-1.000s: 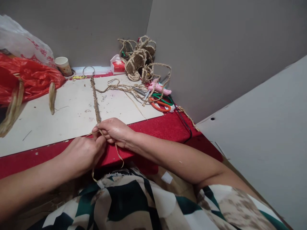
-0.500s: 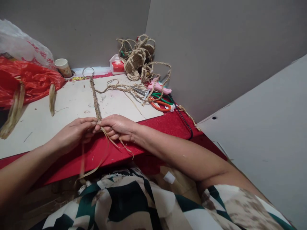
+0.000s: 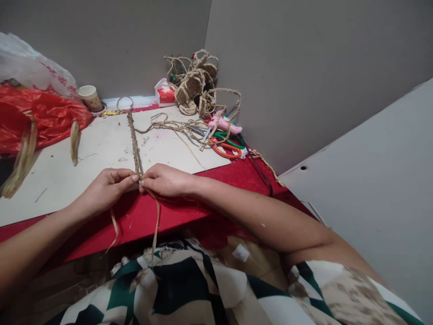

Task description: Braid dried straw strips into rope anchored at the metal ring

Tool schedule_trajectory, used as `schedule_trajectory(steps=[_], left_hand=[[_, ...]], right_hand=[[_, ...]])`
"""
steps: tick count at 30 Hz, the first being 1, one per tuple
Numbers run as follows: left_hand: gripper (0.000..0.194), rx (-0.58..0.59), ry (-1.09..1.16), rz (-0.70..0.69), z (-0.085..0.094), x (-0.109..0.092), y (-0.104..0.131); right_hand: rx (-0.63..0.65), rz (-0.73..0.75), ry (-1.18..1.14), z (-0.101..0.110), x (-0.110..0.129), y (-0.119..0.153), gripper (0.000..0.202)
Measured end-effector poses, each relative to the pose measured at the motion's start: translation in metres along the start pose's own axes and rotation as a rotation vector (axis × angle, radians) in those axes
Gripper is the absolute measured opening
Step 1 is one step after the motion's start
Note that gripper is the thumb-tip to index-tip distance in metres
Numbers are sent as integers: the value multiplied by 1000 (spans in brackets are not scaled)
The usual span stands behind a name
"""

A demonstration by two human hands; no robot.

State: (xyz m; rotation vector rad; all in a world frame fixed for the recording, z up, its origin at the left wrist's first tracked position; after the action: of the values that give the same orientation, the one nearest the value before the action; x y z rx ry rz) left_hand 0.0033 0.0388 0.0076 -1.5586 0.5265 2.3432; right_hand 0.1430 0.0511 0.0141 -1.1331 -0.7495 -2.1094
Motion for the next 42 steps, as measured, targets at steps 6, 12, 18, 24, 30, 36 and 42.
schedule_trajectory(steps=[6,12,18,24,30,36,42], left_hand=[[26,-88,149,82,0,2,2],[23,-98,277,105,-2,10,2],[25,-77,272,83,-1,14,0],[26,-46,274,78,-2,12,1],[23,-58,257,106,-2,7,3],[23,-96,261,97,-1,6,3],[23,-74,243,103,-3,0,5]], right_hand=[[88,-16,295,39,8,21,36],[-623,-314,807,113,-10,-7,31],[-597,-551,949,131,-38,-57,35],[-533,-560,886,135,-54,-54,30],[-551,-198,277,120,-32,-27,8],[-255,-73,-350,76,-10,3,16],[-199,-52,-390,40,-1,28,24]])
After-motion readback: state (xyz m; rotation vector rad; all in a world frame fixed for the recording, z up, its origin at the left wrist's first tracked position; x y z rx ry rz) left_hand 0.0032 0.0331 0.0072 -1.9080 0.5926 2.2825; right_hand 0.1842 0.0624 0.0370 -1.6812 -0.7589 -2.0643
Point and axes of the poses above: each hand's wrist, its own y-axis away from the middle knuckle, its own z-axis out of the back of the hand, x = y × z, the point moved 4 cm from there along -y, towards the middle knuckle, and after that the axes turned 4 degrees about x, right-handed, at the moved point
